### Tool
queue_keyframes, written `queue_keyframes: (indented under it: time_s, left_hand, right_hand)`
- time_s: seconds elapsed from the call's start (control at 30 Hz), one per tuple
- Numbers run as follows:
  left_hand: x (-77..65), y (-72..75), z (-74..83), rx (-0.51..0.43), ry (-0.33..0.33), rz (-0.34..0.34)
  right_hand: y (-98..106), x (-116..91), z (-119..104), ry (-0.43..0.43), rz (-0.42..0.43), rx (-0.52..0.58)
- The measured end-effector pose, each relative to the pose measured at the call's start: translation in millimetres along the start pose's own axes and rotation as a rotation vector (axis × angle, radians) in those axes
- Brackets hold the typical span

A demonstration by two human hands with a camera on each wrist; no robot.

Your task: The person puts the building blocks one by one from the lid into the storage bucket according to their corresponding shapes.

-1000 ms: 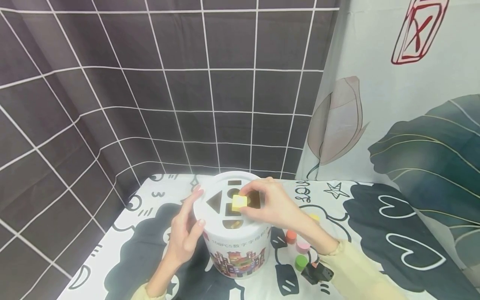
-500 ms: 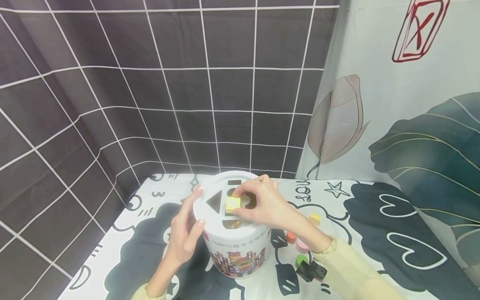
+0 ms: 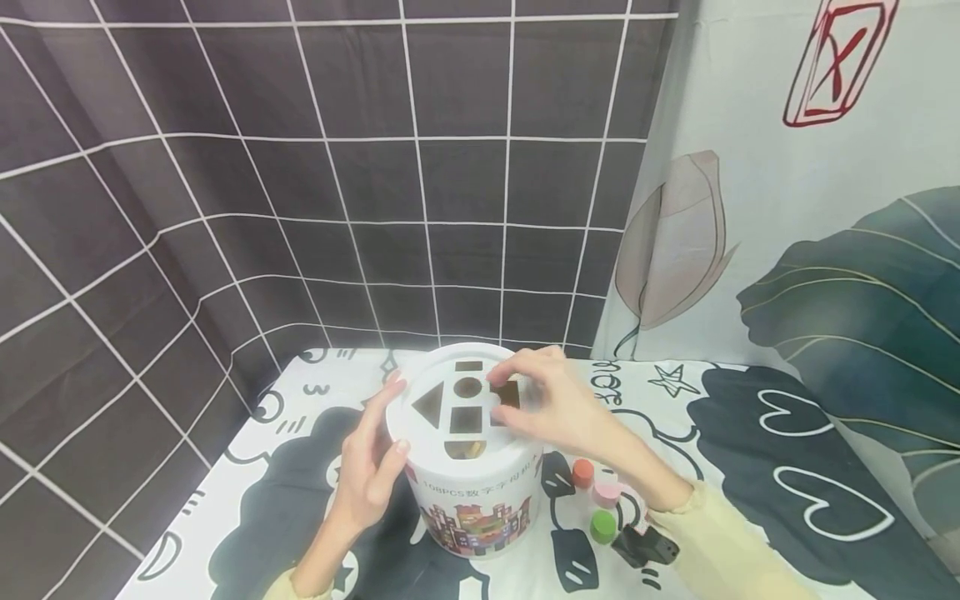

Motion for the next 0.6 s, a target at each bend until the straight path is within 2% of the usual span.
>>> queue_keyframes:
  time_s: [0.27, 0.6]
  left_hand:
    - [-0.5, 0.1, -0.9, 0.001, -0.006, 0.004]
    - [-0.6, -0.1, -2.1, 0.002, -0.009, 0.008]
  right_hand:
    - [31, -44, 34, -0.109, 0.001, -0.039]
    - [44, -101, 74, -0.21, -0.026, -0.1]
Point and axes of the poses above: each hand's wrist, its own x-axis towards the middle knuckle, its own y-axis out of the back of the hand, z = x × y, the point moved 6 cm from there along x, towards the middle knuckle, and after that the axes turned 9 degrees about -z, right-handed, at the moved point
